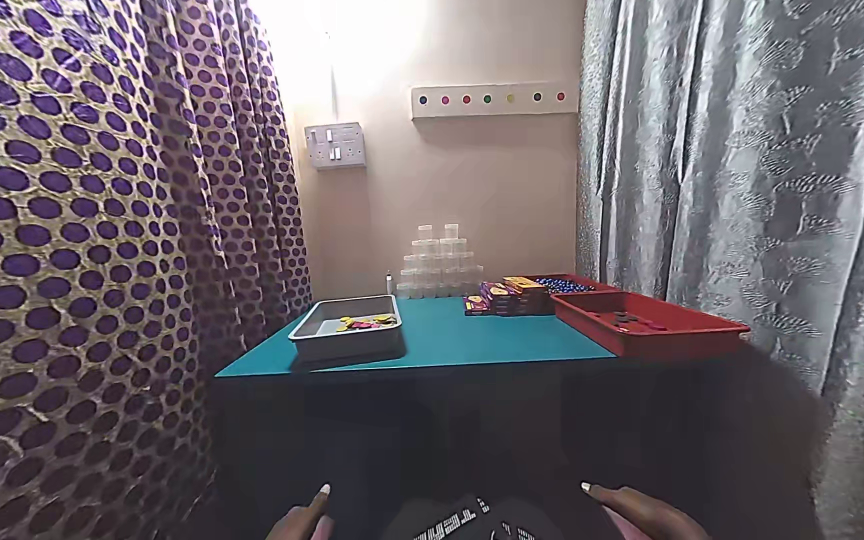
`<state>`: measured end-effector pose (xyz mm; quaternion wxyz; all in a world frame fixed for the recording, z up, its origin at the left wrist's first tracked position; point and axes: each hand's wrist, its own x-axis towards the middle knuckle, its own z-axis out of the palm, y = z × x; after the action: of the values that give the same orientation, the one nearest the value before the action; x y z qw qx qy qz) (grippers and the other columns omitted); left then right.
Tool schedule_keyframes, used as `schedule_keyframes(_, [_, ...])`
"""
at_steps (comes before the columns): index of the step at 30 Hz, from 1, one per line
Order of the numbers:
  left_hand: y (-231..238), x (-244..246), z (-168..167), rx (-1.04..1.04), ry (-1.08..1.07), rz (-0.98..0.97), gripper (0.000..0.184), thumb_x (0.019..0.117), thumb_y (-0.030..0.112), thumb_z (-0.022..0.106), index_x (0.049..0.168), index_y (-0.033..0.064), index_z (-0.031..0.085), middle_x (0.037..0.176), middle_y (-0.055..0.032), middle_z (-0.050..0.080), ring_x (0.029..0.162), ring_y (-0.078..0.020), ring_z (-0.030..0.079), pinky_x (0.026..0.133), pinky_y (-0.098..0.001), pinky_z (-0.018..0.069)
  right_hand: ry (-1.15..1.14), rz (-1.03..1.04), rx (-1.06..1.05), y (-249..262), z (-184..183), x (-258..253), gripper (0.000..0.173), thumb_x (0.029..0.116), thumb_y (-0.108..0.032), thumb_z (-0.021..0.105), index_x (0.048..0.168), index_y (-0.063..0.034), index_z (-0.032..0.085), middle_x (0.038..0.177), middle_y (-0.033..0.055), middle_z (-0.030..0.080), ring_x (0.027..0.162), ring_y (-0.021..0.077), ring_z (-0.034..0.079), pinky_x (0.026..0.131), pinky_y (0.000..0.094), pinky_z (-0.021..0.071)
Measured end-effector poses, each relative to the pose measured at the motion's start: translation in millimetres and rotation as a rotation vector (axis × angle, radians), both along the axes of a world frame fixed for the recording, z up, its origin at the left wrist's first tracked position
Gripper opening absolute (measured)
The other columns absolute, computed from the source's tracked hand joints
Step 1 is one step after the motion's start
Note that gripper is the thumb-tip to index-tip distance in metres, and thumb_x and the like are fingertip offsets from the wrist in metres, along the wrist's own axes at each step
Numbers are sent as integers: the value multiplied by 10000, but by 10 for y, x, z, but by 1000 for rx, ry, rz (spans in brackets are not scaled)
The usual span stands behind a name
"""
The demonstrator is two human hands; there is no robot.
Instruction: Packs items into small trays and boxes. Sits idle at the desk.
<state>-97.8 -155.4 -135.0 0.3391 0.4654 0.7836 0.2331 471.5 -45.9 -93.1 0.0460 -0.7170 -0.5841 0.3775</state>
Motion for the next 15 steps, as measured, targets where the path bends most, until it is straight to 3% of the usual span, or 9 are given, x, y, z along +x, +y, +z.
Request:
schedule_keyframes(5, [33,-7,-14,-16,-17,12,856,1052,648,190,1255,-26,678,1279,-273,662,1229,-424,619,1040,-646,441,4,-2,-9,-11,56,11,810,973,-741,439,1247,-25,701,1261,189,692,1202,311,644,1036,565,473])
schedule_keyframes(11, [30,40,-19,-5,6,25,865,1049,651,178,1191,-20,704,1207,-269,690,1169,-421,649,1006,-642,467,29,-7,17,6,20,45,780,977,-727,451,1196,-27,716,1203,182,707,1145,300,663,996,556,497])
schedule_keyframes(15, [52,53,-31,-21,26,25,869,1046,660,176,1217,-12,700,1246,-263,681,1212,-412,635,1034,-629,460,8,4,8,20,37,74,819,960,-754,450,1259,-34,701,1279,195,687,1230,322,637,1055,582,468])
